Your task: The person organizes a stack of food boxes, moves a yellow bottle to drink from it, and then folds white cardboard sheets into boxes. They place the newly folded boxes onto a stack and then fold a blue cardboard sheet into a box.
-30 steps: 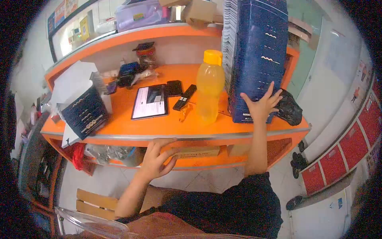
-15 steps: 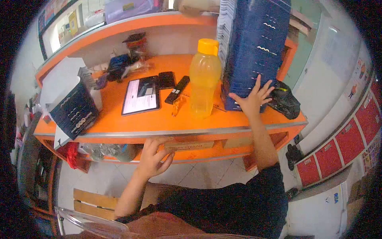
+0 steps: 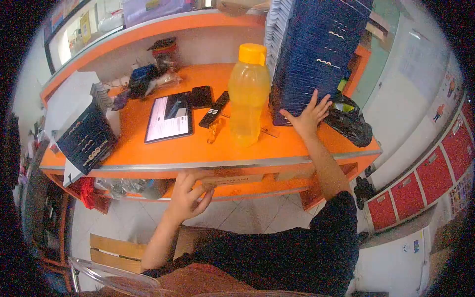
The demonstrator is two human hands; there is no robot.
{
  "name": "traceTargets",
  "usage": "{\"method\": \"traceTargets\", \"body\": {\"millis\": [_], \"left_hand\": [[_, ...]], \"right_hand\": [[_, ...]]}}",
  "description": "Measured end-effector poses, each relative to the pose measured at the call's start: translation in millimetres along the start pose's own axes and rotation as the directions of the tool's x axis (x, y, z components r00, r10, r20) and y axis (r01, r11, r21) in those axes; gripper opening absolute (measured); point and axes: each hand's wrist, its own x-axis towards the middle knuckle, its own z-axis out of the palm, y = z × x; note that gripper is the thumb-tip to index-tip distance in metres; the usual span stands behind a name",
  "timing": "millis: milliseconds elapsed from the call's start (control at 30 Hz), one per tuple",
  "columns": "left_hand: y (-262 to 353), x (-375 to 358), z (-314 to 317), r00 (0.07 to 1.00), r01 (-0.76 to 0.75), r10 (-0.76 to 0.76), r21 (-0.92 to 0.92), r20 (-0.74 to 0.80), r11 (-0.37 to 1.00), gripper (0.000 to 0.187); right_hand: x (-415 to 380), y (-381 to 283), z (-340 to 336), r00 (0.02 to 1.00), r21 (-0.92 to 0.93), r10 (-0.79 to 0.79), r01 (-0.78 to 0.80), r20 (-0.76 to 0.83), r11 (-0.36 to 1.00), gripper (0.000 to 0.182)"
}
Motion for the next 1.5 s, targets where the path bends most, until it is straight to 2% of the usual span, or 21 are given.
{"method": "traceTargets", "body": {"millis": [233,333,467,533,633,667,767,833,867,900,933,967,1033,1100,1233,1267,1300,1367,1400,1433,1500], "left_hand": [[5,-8,-10,1.000,0.006,-0.007,0.073,0.008,0.997,0.020],[8,-8,-12,1.000,0.008,-0.008,0.076,0.000,0.997,0.020],[11,-7,-15,0.999,0.032,-0.030,0.084,-0.018,0.996,0.021],[14,-9,-16,0.999,0.049,-0.047,0.094,-0.023,0.994,0.021],[19,-19,-25,0.997,0.077,-0.075,0.112,-0.023,0.991,0.021],[20,-23,-30,0.995,0.096,-0.093,0.112,-0.028,0.989,0.021],[25,-31,-46,0.970,0.231,-0.227,0.040,-0.085,0.972,0.028],[31,-26,-53,0.920,0.340,-0.346,-0.066,-0.185,0.938,0.040],[37,-20,-52,0.875,0.393,-0.417,-0.141,-0.248,0.909,0.048],[42,-19,-53,0.819,0.438,-0.488,-0.219,-0.303,0.872,0.056],[42,-31,-52,0.790,0.514,-0.573,-0.274,-0.217,0.813,0.073],[39,-53,-50,0.750,0.587,-0.648,-0.322,-0.129,0.743,0.091],[39,-93,-45,0.676,0.626,-0.731,-0.452,-0.092,0.636,0.111],[46,-127,-47,0.614,0.538,-0.766,-0.609,-0.191,0.583,0.116],[78,-165,-77,0.580,0.706,-0.699,-0.169,-0.418,0.687,0.115],[81,-184,-77,0.589,0.723,-0.686,-0.101,-0.427,0.683,0.114],[89,-197,-78,0.593,0.740,-0.675,-0.033,-0.440,0.672,0.113],[112,-212,-94,0.490,0.784,-0.814,-0.251,-0.311,0.568,0.109],[124,-231,-101,0.445,0.813,-0.854,-0.278,-0.270,0.512,0.108],[138,-245,-109,0.400,0.837,-0.887,-0.304,-0.230,0.456,0.107],[158,-229,-130,0.528,0.801,-0.846,-0.284,-0.079,0.526,0.110]], "right_hand": [[-3,-6,-17,1.000,0.046,-0.024,0.024,-0.006,0.999,0.127],[-1,-22,-24,0.986,-0.059,-0.124,0.118,-0.110,0.991,0.119],[9,-88,-53,0.853,0.331,-0.440,0.517,-0.282,0.790,0.112],[6,-127,-38,0.964,0.799,-0.242,0.231,-0.110,0.555,0.115],[5,-160,-35,0.960,0.937,-0.107,-0.222,0.258,0.270,0.120],[7,-160,-24,0.984,0.920,-0.066,-0.132,0.168,0.369,0.117],[-11,-181,-48,0.968,0.953,-0.244,0.019,0.058,0.303,0.115],[-36,-221,-92,0.940,0.993,-0.320,-0.113,0.121,0.044,0.117],[-47,-228,-103,0.910,0.979,-0.380,-0.109,0.168,0.172,0.118],[-58,-237,-110,0.871,0.979,-0.460,-0.100,0.173,0.180,0.118],[-69,-246,-117,0.825,0.978,-0.536,-0.090,0.178,0.186,0.118],[-81,-259,-124,0.768,0.993,-0.630,-0.093,0.117,0.070,0.117],[-99,-280,-141,0.545,0.992,-0.837,0.074,0.048,0.105,0.118],[-115,-309,-135,0.524,0.989,-0.851,-0.112,-0.026,-0.099,0.117],[-122,-348,-156,0.592,0.910,-0.794,-0.241,-0.137,-0.337,0.111],[-124,-359,-168,0.571,0.919,-0.802,-0.195,-0.177,-0.342,0.077],[-132,-369,-168,0.475,0.912,-0.855,-0.221,-0.209,-0.346,0.064],[-147,-389,-170,0.260,0.893,-0.918,-0.264,-0.299,-0.365,0.038],[-151,-395,-173,0.296,0.853,-0.899,-0.321,-0.322,-0.412,0.020],[-158,-404,-170,0.246,0.685,-0.836,-0.483,-0.491,-0.545,0.021],[-166,-429,-157,0.234,0.246,-0.595,-0.750,-0.769,-0.614,0.025]]}}
